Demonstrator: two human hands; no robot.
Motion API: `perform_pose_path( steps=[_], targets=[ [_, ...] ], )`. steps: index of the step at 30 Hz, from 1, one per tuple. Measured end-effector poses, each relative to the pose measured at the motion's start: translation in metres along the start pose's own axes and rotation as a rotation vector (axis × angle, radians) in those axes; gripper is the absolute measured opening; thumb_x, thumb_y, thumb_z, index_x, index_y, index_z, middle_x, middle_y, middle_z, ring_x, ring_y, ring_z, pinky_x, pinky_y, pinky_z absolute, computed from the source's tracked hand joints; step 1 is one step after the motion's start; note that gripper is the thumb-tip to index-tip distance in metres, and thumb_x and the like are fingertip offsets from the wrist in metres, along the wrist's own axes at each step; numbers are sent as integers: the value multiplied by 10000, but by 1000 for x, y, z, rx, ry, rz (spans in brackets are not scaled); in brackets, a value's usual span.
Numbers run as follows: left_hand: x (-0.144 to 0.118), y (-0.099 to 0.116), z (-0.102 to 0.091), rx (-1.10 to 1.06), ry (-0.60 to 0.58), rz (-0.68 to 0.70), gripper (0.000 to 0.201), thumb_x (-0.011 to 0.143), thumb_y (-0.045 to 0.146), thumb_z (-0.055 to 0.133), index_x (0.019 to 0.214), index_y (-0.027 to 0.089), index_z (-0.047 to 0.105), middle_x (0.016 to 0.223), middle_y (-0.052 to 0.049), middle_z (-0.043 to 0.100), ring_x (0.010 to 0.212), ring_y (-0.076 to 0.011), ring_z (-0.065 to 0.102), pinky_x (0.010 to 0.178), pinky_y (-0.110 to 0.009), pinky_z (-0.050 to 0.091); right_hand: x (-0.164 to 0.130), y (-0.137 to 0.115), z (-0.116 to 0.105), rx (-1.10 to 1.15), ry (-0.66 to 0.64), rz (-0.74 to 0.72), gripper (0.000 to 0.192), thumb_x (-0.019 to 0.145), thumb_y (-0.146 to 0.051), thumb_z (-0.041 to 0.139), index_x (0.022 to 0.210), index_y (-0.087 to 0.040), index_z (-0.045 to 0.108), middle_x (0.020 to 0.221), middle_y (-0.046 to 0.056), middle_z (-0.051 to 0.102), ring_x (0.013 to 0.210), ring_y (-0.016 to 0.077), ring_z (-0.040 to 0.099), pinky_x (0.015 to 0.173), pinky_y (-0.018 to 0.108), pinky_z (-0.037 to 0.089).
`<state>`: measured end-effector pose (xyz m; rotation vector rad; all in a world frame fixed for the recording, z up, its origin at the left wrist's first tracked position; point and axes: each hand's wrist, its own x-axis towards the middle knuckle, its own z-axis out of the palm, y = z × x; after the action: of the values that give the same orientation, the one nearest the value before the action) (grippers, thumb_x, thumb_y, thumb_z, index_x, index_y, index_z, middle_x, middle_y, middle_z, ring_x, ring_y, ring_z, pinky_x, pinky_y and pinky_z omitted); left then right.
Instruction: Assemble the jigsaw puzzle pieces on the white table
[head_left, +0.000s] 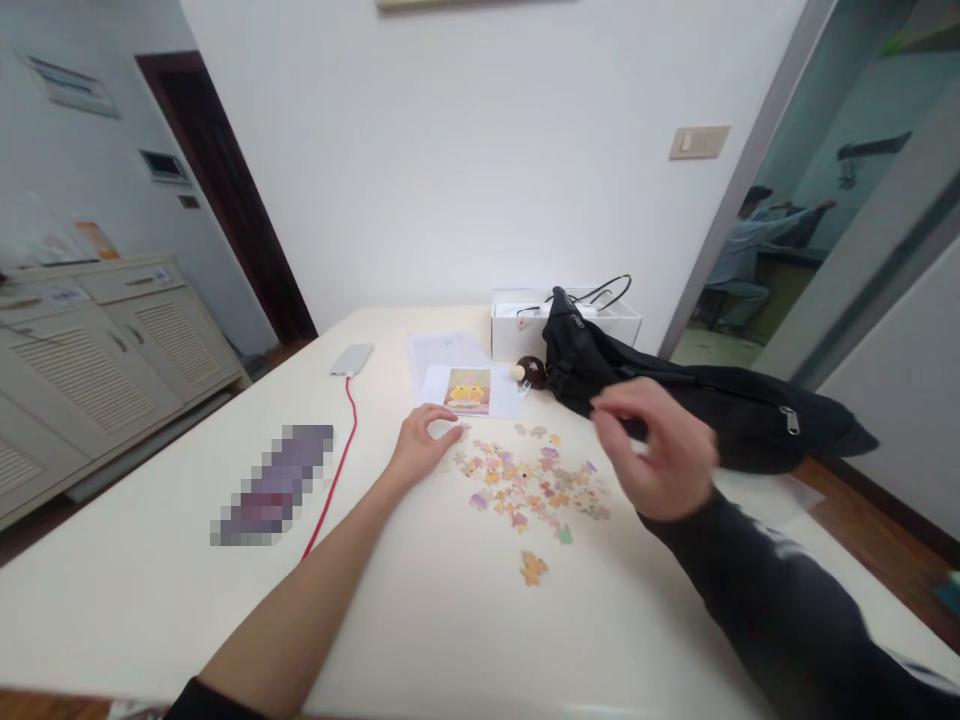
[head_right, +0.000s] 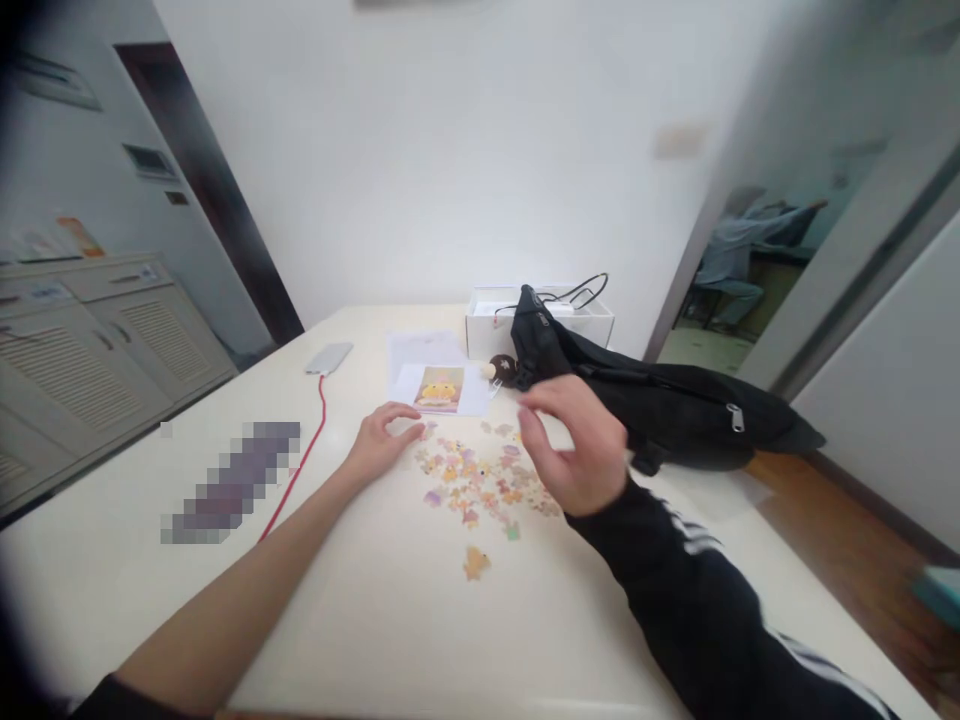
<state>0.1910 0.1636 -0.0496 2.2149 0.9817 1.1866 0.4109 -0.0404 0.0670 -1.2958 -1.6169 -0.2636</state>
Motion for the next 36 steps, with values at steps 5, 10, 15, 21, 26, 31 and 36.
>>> perform_pose_path(
  steps=[5,10,15,21,26,31,36],
  targets=[
    [2,-4,4,44,27,-9,63,794,260,650,817,205,670,959,-30,666,970,-194,608,950,-370,468,15,15,51,267,-604,-4,179,859,-326,611,838,-161,678,634,5,573,559,124,501,552,259,434],
    [2,3,4,58,102,67,26,786,207,634,784,202,660,939,-31,664,956,-198,610,933,-365,474,-30,28,41,287,-1076,-53,295,893,-304,589,1125,-148,683,826,63,625,704,146,570,650,268,471],
    [-6,36,3,-30,205,224,77,802,212,613,833,189,680,979,-55,651,965,-201,595,926,-375,468,-40,25,51,368,-1141,-85,204,877,-301,624,958,-144,727,998,118,635,921,196,604,818,312,483],
    [-20,77,6,-312,-215,170,171,829,298,622,860,155,711,827,-36,677,745,-145,588,685,-254,460,-41,29,58,488,-1037,289,312,793,-446,704,746,-151,612,635,-15,548,530,85,442,493,216,357],
    [-26,85,4,-485,-590,4,339,826,421,641,988,139,736,829,-47,699,709,-141,575,588,-216,414,-34,37,63,759,-759,642,432,686,-521,774,723,-168,528,602,-21,601,500,86,517,484,215,388],
    [-25,78,13,-619,-540,-121,352,725,403,747,903,100,735,747,-69,685,653,-141,580,566,-216,427,-24,44,67,818,-609,731,434,607,-460,838,724,-160,547,593,-9,647,473,72,517,474,202,389],
    [-21,68,9,-675,-552,-183,357,685,373,787,903,97,729,762,-74,685,666,-145,601,593,-223,457,-22,54,58,607,-532,756,407,603,-458,815,714,-158,563,588,12,663,483,93,544,467,200,361]
  ],
)
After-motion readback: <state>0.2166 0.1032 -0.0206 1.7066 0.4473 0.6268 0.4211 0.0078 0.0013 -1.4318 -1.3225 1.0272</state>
